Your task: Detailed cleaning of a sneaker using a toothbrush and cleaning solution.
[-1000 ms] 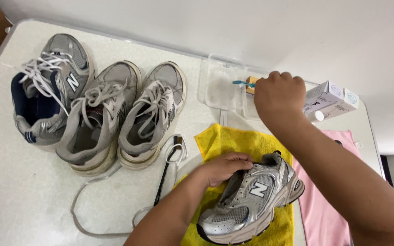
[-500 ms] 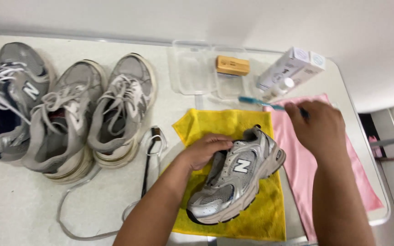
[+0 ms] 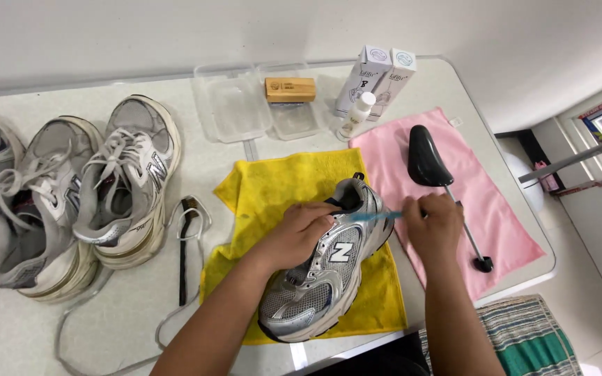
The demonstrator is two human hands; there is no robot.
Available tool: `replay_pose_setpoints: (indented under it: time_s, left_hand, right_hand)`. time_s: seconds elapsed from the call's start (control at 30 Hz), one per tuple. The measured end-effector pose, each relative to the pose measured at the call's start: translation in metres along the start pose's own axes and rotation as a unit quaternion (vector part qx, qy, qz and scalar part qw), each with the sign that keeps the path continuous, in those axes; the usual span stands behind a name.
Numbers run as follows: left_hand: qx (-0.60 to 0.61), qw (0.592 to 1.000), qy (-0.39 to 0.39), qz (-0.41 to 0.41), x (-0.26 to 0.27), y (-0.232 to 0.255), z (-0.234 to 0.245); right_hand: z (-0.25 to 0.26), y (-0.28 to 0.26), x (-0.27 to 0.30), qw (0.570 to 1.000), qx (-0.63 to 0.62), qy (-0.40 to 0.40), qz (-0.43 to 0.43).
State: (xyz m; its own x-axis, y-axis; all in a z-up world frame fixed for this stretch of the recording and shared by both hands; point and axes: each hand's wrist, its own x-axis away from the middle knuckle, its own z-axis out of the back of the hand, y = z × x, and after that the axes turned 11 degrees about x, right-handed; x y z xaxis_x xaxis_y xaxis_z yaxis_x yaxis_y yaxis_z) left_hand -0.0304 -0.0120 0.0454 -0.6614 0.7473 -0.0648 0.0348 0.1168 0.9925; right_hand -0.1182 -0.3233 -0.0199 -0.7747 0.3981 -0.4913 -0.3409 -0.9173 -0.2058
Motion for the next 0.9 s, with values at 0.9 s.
replay_pose_setpoints:
  time_s: [0.9]
  left_hand:
    - [-0.018, 1.0, -0.009, -0.012, -0.004, -0.017, -0.007]
  right_hand:
    - [-0.046, 0.031, -0.021, 0.989, -0.136, 0.062, 0.019]
